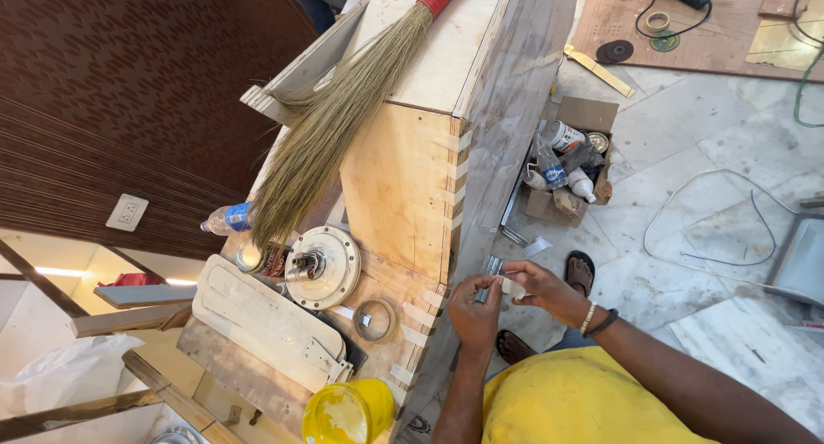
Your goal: The person applies small strips of white tape to the edges of a wooden structure. They repeatedly tear off pieces of tape from a roll and press them onto the wood, smoothing them down with their fingers.
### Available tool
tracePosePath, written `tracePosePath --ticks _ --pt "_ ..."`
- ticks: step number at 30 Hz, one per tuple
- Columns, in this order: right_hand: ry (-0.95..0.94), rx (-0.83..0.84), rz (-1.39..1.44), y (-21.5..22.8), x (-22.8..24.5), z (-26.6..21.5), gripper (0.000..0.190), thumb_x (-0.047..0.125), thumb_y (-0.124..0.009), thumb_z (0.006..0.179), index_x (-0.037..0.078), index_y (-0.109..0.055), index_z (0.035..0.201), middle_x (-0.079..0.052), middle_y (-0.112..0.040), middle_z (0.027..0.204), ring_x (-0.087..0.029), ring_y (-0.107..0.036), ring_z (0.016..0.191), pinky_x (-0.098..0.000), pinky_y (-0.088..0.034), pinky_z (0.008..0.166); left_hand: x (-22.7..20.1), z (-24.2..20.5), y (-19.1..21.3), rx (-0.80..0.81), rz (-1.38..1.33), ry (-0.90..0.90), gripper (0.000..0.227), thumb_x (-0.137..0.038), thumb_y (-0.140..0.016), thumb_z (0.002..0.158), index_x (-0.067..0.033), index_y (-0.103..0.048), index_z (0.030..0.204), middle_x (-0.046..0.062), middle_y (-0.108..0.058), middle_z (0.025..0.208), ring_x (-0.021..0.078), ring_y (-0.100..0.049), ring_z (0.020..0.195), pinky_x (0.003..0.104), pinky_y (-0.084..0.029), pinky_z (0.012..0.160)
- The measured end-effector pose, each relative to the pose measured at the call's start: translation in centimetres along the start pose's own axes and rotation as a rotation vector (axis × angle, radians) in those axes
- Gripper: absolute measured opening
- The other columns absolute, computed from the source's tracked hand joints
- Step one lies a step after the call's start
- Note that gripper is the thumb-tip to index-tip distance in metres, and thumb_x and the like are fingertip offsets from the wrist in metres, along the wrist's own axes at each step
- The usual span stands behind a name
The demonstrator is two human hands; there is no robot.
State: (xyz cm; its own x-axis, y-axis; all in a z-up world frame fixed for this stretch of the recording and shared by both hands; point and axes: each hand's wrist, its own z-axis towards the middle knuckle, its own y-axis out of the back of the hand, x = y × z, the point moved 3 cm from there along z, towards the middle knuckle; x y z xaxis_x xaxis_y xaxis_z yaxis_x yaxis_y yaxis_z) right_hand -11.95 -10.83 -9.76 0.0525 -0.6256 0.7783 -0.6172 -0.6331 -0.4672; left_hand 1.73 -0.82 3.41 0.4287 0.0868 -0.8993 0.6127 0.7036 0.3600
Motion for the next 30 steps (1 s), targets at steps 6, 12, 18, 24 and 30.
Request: tracePosePath --ticks 6,12,18,24,30 --pt "0.057 0.026 -0.168 0.7 -1.2 1.0 0.042 0.031 -0.075 0.091 0.003 -0.068 0.121 0.001 -0.068 0.095 -0.008 -0.062 0.086 -0.0284 -0.055 0.082 0.7 0.2 0.7 -0.034 -0.021 0.019 0.011 -0.008 -0.083 0.082 -0.0034 -0.075 0.089 0.007 -0.075 0.081 0.0171 -0.070 0.073 0.031 -0.053 0.071" --pt "-0.012 0.014 -0.150 1.4 -1.6 1.1 0.033 0.022 -0.077 0.090 0.004 -0.068 0.118 0.002 -0.065 0.090 -0.008 -0.058 0.079 -0.0274 -0.054 0.075 2.0 0.1 1.2 -0.092 -0.032 0.078 0.011 -0.008 -0.082 0.083 -0.0030 -0.075 0.090 0.006 -0.075 0.078 0.0145 -0.069 0.071 0.030 -0.052 0.071" --pt "0.000 0.014 -0.153 1.0 -1.7 1.4 0.032 0.018 -0.077 0.089 0.004 -0.068 0.116 0.003 -0.066 0.091 -0.005 -0.059 0.079 -0.0241 -0.054 0.075 2.5 -0.2 1.3 -0.112 -0.054 0.104 0.013 -0.009 -0.081 0.085 -0.0031 -0.074 0.094 0.005 -0.076 0.079 0.0133 -0.070 0.072 0.030 -0.052 0.071" --pt "-0.037 -0.027 -0.017 1.5 -2.4 2.3 0.029 0.019 -0.076 0.091 0.003 -0.069 0.115 0.001 -0.060 0.084 -0.008 -0.054 0.073 -0.0250 -0.050 0.068 3.9 -0.5 1.7 -0.132 -0.101 0.140 0.017 -0.009 -0.082 0.086 -0.0018 -0.072 0.098 0.005 -0.075 0.082 0.0119 -0.068 0.074 0.028 -0.053 0.072" --pt "-0.066 -0.070 0.098 1.8 -3.0 3.4 0.029 0.021 -0.074 0.092 0.003 -0.067 0.114 0.002 -0.061 0.085 -0.008 -0.056 0.075 -0.0256 -0.052 0.071 4.7 -0.6 2.1 -0.163 -0.176 0.240 0.020 -0.005 -0.082 0.085 -0.0009 -0.071 0.101 0.007 -0.075 0.082 0.0108 -0.067 0.074 0.026 -0.054 0.071"
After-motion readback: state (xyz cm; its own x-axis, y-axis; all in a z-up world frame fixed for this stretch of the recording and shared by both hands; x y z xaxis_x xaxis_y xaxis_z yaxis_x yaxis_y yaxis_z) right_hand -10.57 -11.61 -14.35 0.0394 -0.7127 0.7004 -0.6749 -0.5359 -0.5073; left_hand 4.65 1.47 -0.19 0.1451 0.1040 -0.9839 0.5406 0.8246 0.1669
